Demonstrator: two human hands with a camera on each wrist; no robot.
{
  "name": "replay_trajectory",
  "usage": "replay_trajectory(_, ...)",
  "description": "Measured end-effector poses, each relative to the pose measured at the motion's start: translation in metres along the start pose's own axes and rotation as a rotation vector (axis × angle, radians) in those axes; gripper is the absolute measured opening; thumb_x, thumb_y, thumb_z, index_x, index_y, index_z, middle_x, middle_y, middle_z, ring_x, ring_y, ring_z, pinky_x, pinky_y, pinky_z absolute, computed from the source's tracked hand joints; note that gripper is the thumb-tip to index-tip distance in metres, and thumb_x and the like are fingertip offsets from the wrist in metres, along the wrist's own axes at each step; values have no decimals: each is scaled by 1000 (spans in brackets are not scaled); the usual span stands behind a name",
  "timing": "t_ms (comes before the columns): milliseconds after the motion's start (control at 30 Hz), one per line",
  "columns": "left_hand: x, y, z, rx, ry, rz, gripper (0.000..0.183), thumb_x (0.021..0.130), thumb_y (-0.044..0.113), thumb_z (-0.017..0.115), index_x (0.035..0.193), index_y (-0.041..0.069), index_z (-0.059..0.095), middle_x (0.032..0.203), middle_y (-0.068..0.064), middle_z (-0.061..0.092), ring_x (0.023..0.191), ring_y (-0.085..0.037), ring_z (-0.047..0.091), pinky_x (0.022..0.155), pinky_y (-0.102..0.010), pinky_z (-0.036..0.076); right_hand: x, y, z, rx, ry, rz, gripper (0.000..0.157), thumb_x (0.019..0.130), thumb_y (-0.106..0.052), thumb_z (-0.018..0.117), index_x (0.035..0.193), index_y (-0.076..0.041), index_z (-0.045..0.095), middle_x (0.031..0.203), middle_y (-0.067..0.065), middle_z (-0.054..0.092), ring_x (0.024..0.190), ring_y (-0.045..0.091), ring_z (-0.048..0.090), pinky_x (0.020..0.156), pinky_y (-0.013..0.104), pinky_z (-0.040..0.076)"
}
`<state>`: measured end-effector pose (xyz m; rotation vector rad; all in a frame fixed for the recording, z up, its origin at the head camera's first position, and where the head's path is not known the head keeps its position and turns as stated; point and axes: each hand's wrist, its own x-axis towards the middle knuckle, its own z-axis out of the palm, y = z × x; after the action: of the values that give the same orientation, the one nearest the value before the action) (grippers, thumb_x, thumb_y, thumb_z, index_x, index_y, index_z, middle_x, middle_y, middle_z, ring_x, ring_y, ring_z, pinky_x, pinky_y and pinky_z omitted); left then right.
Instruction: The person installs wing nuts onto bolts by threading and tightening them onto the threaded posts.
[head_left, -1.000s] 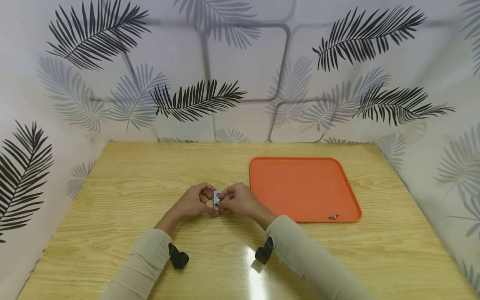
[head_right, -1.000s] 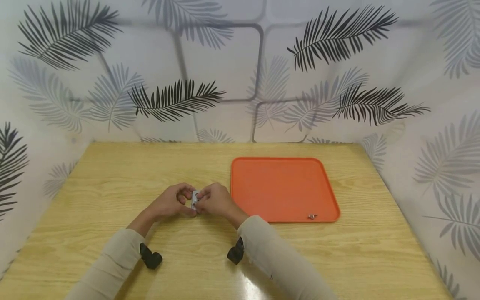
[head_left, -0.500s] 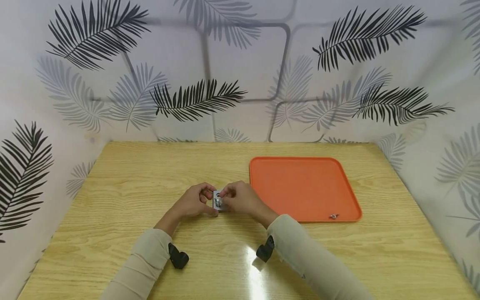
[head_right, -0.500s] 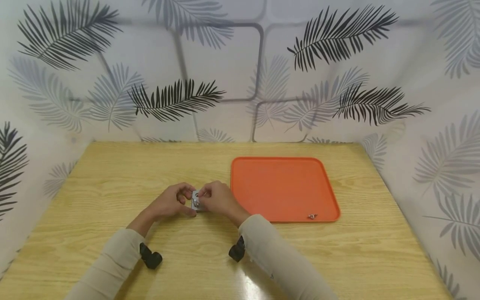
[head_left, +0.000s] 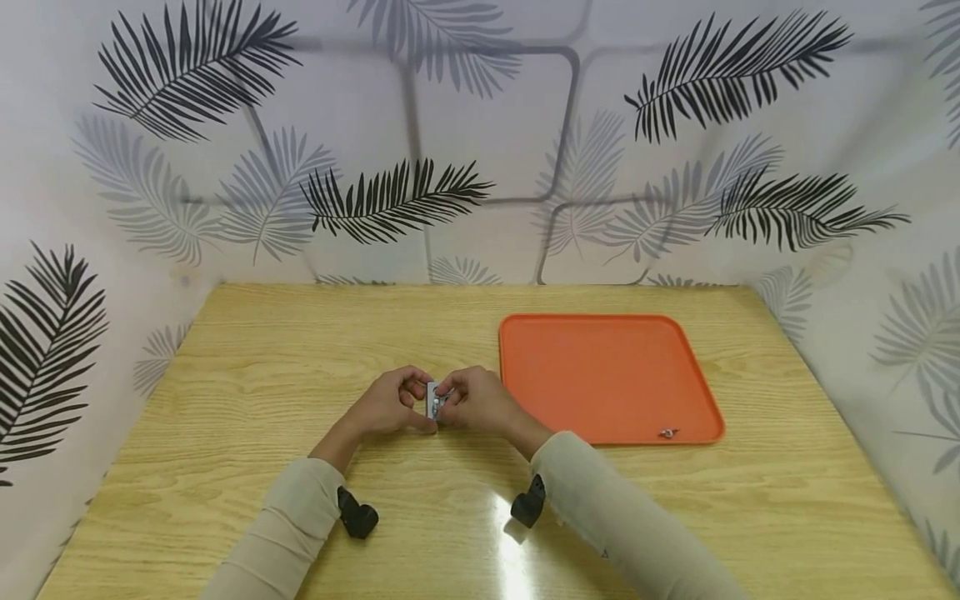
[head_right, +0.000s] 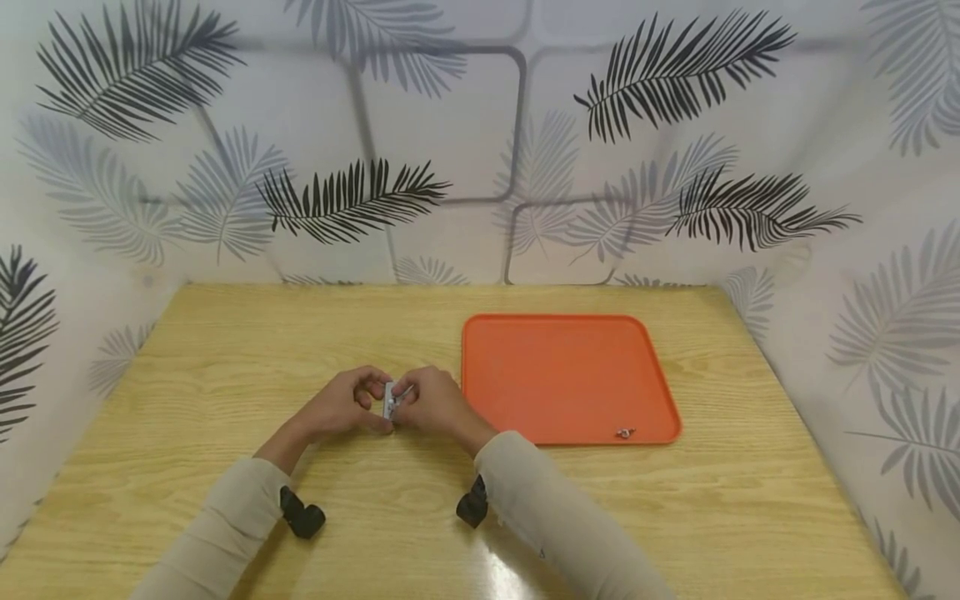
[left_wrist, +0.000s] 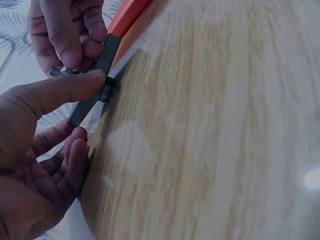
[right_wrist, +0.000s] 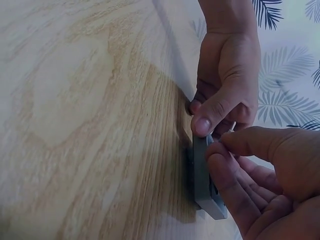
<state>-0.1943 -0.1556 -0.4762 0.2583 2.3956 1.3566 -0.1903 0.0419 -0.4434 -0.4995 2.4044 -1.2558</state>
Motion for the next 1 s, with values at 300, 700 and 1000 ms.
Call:
replay_trajectory(300, 0, 1, -1, 0, 3, 5, 59, 73, 12, 87, 124, 3, 57, 105, -10, 57, 83, -18, 46, 75, -29, 42, 1, 1, 3, -36, 61, -8, 13, 84, -7, 77, 94, -2, 71, 78, 9, 72, 63, 7, 60, 57, 20, 49)
replay_trajectory(700, 0, 1, -1, -1, 3, -4, 59, 73, 12, 87, 124, 4, 57, 105, -9, 58, 82, -18, 47, 75, -29, 43, 0, -3, 0, -139, 82, -18, 12, 83, -12, 79, 82, -6, 69, 77, 5, 71, 65, 7, 61, 59, 20, 49)
replay_trajectory(1000, 0, 2, -1, 5, -6, -9, 60, 74, 12, 88, 124, 4, 57, 105, -9, 56, 82, -19, 45, 75, -31, 42, 0, -11, -9, -237, 44, -71, 9, 86, -2, 71, 95, -5, 71, 85, 7, 73, 74, 10, 65, 67, 22, 54)
